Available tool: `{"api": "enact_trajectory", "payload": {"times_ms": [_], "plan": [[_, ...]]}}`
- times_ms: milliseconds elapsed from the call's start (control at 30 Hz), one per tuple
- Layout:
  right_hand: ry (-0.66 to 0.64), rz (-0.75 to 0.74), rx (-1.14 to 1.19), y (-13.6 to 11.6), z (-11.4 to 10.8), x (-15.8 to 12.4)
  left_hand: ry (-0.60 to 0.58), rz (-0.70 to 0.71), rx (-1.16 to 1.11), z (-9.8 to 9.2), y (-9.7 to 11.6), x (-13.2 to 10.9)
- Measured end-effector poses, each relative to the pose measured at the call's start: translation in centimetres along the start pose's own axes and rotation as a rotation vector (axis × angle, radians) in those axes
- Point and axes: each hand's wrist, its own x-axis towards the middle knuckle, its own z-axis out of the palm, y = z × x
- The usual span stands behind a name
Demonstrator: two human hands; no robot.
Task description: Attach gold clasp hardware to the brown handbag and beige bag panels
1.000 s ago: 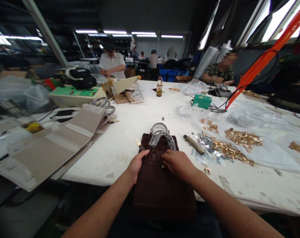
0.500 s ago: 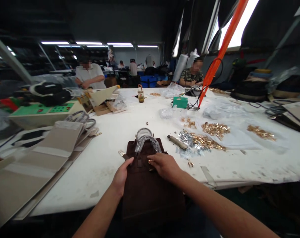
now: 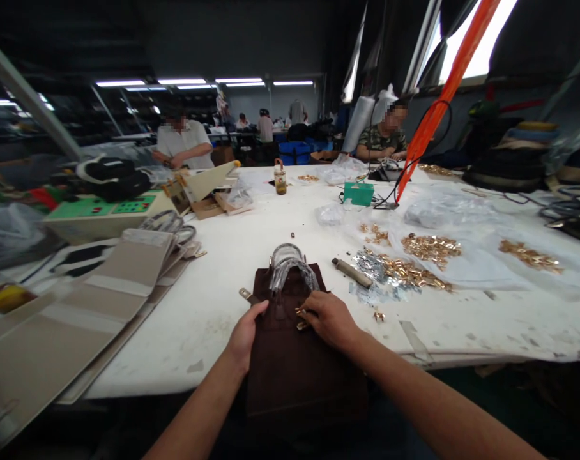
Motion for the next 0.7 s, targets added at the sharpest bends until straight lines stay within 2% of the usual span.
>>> {"api": "enact_trajectory", "payload": {"times_ms": [200,333,400,500,600,700], "plan": [[0.027,0.001,-0.017,-0.6,-0.6,0.2,0.142,0.082,0.121,0.6,0.0,-0.1],[0.177,0.016,0.058,0.5,-2.1,-0.7,0.258,0.226,0.314,0.2,0.4,0.0],[0.265,0.097,0.020,2.8,-3.4,-1.7,0.334,0.340,0.419,-0.2,0.7,0.1],[0.323,0.362,-0.164,8.1,-6.0,-3.5,0.398,0.449,0.517,-0.4,0.8,0.1],[0.349,0.550,-0.296,13.5,-8.9,-4.8,0.399,0.439,0.514,-0.3,0.9,0.0],[0.356,0.657,-0.390,17.1,-11.0,-5.0,0.366,0.380,0.454,-0.3,0.9,-0.3]]}}
